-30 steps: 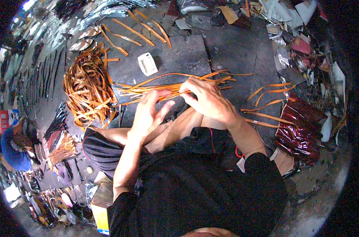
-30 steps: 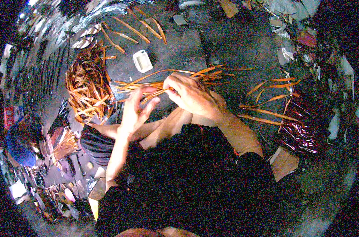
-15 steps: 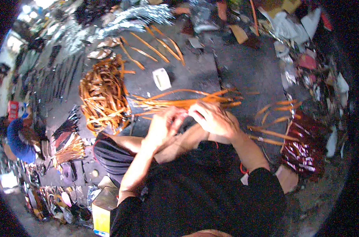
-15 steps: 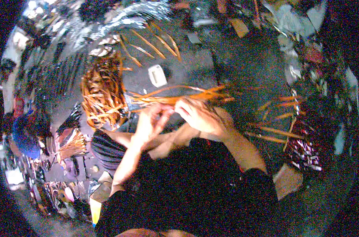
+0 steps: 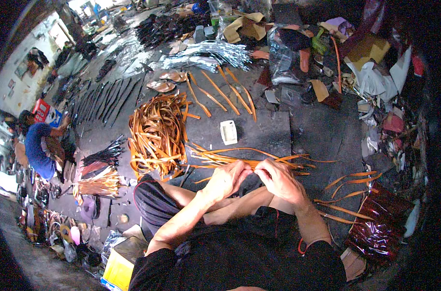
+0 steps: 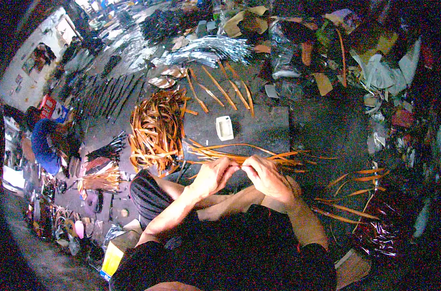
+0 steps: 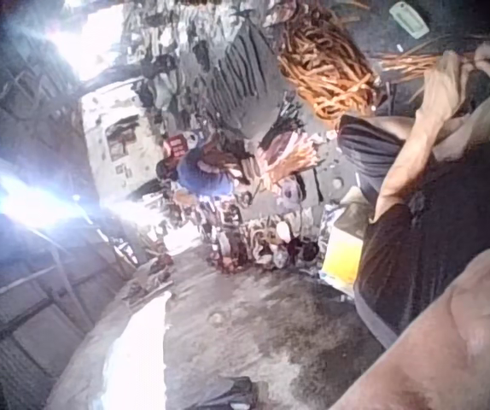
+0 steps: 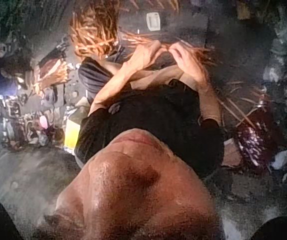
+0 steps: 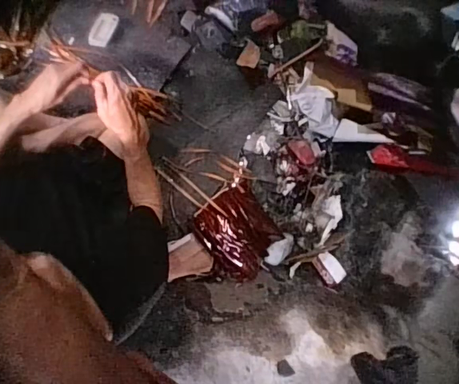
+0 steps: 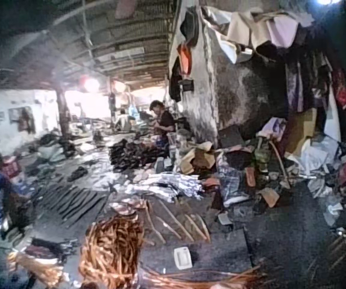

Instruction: The person sits on the floor and repeatedly picks up thin orange cables, aligns them, and places them into a growing pile. The person handles the cables by hand without using tools.

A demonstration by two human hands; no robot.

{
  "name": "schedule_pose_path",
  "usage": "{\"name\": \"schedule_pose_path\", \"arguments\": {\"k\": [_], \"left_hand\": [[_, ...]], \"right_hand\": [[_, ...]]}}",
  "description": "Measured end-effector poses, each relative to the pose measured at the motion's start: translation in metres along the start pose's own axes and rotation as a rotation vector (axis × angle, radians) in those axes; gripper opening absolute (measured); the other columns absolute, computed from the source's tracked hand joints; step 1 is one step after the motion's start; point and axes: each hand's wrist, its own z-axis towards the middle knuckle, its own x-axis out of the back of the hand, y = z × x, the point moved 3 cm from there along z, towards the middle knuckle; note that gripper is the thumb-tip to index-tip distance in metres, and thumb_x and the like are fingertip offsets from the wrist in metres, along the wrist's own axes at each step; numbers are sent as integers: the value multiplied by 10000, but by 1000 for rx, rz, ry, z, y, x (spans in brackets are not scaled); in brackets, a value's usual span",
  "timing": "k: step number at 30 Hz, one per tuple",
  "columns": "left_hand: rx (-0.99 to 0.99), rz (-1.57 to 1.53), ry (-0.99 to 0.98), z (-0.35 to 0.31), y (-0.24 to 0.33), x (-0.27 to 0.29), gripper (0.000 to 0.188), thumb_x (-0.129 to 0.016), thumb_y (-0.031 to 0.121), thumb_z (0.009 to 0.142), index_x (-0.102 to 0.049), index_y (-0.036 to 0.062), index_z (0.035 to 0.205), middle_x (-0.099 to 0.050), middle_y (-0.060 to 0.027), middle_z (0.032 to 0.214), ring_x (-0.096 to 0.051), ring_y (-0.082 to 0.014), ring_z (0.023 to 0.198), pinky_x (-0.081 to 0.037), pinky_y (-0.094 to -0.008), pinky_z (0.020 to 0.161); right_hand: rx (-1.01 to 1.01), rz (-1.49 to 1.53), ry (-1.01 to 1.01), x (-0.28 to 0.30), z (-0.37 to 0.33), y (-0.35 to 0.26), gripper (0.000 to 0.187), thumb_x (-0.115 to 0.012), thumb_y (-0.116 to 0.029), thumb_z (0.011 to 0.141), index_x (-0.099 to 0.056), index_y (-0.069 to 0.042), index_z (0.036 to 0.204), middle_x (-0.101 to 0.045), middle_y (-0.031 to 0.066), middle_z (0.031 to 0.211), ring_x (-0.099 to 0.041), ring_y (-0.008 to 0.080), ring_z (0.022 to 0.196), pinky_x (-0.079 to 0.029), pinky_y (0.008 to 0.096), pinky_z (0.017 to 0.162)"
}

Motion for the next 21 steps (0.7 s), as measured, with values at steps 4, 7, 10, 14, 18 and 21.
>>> {"name": "schedule_pose_path", "arguments": {"k": [4,7,10,14,18,21], "left_hand": [[90,-53,-53,3,9,6,107,-638,127,914,-590,39,949,-663,-147,837,-673,-336,750,-539,-406,640],[125,4,-84,-2,4,12,122,-634,124,920,-600,24,982,-674,-143,855,-691,-293,770,-540,-392,652],[264,-185,-60,5,13,23,167,-635,124,928,-608,14,1051,-697,-126,901,-699,-225,796,-543,-340,693],[243,-218,-77,9,12,28,227,-674,108,897,-602,21,1094,-660,-109,852,-657,-195,696,-518,-308,629],[314,-247,-113,7,7,25,196,-655,74,883,-590,-6,1050,-662,-100,823,-650,-172,724,-508,-295,659],[299,-276,-71,6,5,25,185,-661,65,870,-591,-4,1027,-654,-102,822,-639,-177,705,-505,-301,645]], "right_hand": [[83,-107,45,-1,4,-4,57,-599,-88,911,-594,-32,920,-632,126,874,-634,333,830,-486,427,787],[199,-193,5,-1,6,-4,74,-615,-117,905,-612,-45,924,-645,109,884,-641,320,851,-480,415,793],[153,-67,105,7,8,-12,151,-675,-144,874,-627,-48,980,-649,100,872,-649,296,839,-489,395,762],[15,6,92,13,3,-12,250,-725,-107,840,-606,-26,1044,-665,114,904,-675,247,812,-534,355,726],[23,-16,111,13,-3,-4,223,-725,-82,832,-608,-27,1014,-668,115,908,-679,254,826,-537,356,735],[30,-42,92,17,-3,-5,203,-724,-73,829,-608,-29,989,-668,115,918,-677,262,830,-536,359,730]]}}
